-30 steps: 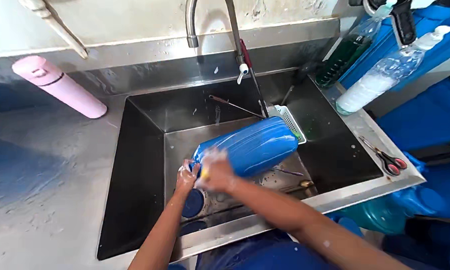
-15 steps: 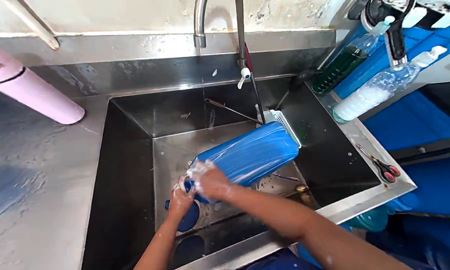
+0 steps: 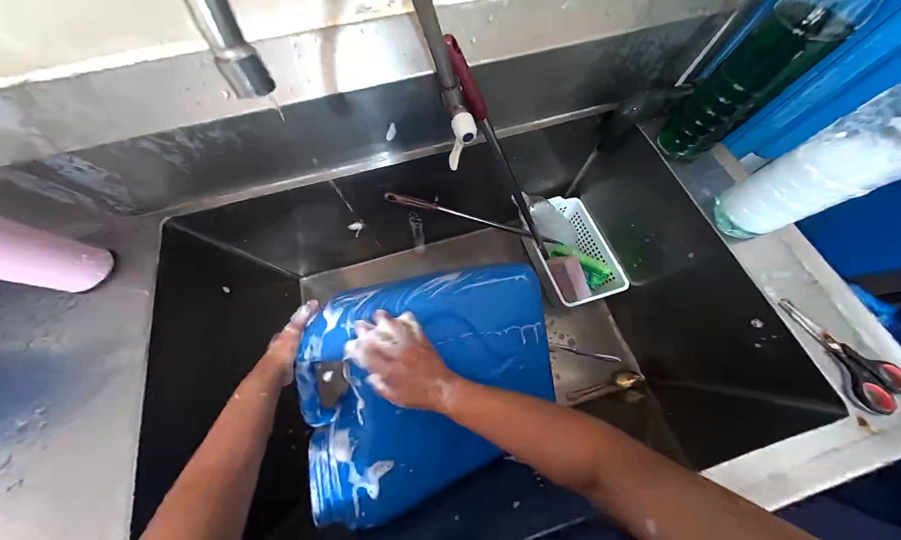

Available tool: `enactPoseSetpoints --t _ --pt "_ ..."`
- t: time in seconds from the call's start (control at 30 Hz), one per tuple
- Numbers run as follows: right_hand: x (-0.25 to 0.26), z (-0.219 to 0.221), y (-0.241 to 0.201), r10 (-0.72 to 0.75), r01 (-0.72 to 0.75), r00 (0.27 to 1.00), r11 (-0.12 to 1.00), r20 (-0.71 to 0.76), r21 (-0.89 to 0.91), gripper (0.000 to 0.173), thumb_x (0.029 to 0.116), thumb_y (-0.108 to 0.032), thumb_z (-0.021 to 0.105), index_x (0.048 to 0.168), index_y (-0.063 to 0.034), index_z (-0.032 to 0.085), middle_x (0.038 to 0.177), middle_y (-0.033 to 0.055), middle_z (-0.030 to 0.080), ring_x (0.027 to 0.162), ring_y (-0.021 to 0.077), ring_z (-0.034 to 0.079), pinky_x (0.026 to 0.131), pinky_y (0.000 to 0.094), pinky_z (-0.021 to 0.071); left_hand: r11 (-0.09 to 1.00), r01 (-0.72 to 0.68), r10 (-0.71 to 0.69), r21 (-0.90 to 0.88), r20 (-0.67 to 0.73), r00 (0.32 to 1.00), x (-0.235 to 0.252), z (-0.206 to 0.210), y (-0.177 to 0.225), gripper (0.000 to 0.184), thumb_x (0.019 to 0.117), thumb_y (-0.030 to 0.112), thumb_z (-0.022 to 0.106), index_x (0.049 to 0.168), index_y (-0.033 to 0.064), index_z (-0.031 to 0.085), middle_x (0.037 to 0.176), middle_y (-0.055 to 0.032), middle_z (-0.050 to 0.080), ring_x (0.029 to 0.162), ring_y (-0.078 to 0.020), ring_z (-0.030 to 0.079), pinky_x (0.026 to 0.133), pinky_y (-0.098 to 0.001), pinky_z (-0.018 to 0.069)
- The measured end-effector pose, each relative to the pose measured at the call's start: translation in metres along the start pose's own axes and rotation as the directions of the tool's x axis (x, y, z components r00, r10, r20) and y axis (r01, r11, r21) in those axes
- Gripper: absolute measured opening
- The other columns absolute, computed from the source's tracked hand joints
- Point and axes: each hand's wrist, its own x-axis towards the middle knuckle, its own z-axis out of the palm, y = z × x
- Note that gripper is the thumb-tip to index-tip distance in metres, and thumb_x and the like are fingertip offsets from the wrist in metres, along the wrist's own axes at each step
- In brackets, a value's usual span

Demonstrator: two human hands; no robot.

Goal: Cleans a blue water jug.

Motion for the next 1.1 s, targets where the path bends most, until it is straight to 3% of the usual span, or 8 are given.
enactPoseSetpoints --t 0.23,0.43,0.6,0.7,0.83,0.93,1.0,1.1 --pt "-0.029 -0.043 0.241 0.823 -0.852 0.465 0.516 0.327 -0.087 0.05 0.1128 -0.025 0.033 0.147 0.009 0.045 0.146 0.0333 0.051 0.138 0.0467 0.049 0.115 0.0584 0.0372 0.986 0.134 -0.156 -0.097 -0.281 0.947 -0.109 0.023 -0.127 0.052 0.1103 0.033 0.04 0.141 -0.0078 0.048 0.134 -0.0286 0.057 0.122 -0.0344 0.058 0.102 -0.0541 0.047" --pt "-0.01 0.035 -0.01 0.1 -0.1 0.995 0.983 0.009 0.152 0.032 0.0956 -0.02 0.061 0.121 -0.0048 0.073 0.125 0.0174 0.07 0.124 0.0343 0.063 0.105 0.0524 0.049 0.857 0.141 -0.261 -0.495 -0.183 0.948 -0.125 0.06 -0.079 0.029 0.1103 0.022 0.031 0.113 0.0086 0.057 0.079 0.0028 0.068 0.069 -0.0066 0.068 0.062 -0.0281 0.0593" --pt "-0.043 -0.007 0.112 0.263 -0.265 0.961 0.964 0.084 0.016 0.036 0.099 -0.019 0.057 0.127 0.0003 0.068 0.131 0.0192 0.068 0.127 0.0343 0.062 0.108 0.0536 0.0477 0.912 0.05 -0.184 -0.408 -0.296 0.937 -0.11 0.073 -0.076 0.031 0.1096 0.02 0.035 0.119 0.0009 0.057 0.087 -0.0005 0.064 0.076 -0.0053 0.065 0.069 -0.0274 0.0573" --pt "-0.029 -0.036 0.212 0.801 -0.813 0.555 0.58 0.225 -0.058 0.046 0.1116 -0.025 0.038 0.146 0.0042 0.048 0.141 0.032 0.055 0.133 0.0483 0.053 0.107 0.0652 0.0416 0.909 0.057 -0.208 -0.412 -0.332 0.92 -0.107 0.079 -0.066 0.031 0.1098 0.021 0.037 0.119 -0.0005 0.057 0.091 -0.0034 0.062 0.079 -0.0075 0.063 0.072 -0.0291 0.0552" --pt "-0.042 0.02 0.034 0.262 -0.26 0.965 0.962 -0.017 0.083 0.032 0.0975 -0.017 0.058 0.12 0.0013 0.072 0.13 0.0198 0.068 0.131 0.0354 0.059 0.111 0.0536 0.0452 0.875 -0.046 -0.125 -0.483 -0.316 0.94 -0.103 0.084 -0.069 0.026 0.1088 0.017 0.034 0.112 0.0041 0.057 0.082 0.0033 0.062 0.072 -0.0032 0.064 0.066 -0.0246 0.0565" --pt "-0.07 0.017 0.009 -0.111 0.131 0.99 0.954 -0.09 0.271 0.023 0.0926 -0.013 0.065 0.111 -0.0037 0.076 0.123 0.0165 0.072 0.124 0.035 0.064 0.107 0.0538 0.0478 0.944 -0.16 0.104 -0.288 -0.2 0.974 -0.124 0.067 -0.089 0.03 0.1 0.016 0.041 0.119 -0.0021 0.054 0.09 0.0035 0.067 0.079 0.0017 0.066 0.075 -0.0203 0.0577" --pt "-0.081 -0.009 0.106 0.179 -0.177 0.984 0.972 0.001 0.152 0.031 0.097 -0.017 0.06 0.117 0.0047 0.071 0.124 0.0216 0.07 0.123 0.035 0.064 0.107 0.0518 0.0488 0.961 -0.27 0.265 -0.055 -0.087 0.96 -0.13 0.053 -0.107 0.053 0.092 0.026 0.053 0.126 -0.0153 0.052 0.104 -0.0051 0.067 0.091 0.0048 0.063 0.086 -0.0179 0.0537" --pt "-0.068 -0.048 0.225 0.75 -0.778 0.609 0.628 0.26 0.012 0.046 0.1104 -0.019 0.041 0.147 0.0091 0.045 0.146 0.033 0.051 0.138 0.0466 0.049 0.115 0.0608 0.0368 0.949 -0.307 0.3 -0.064 -0.099 0.949 -0.143 0.076 -0.096 0.04 0.0914 0.024 0.054 0.11 -0.0119 0.057 0.087 0.0048 0.065 0.081 0.0106 0.063 0.08 -0.0129 0.0533"
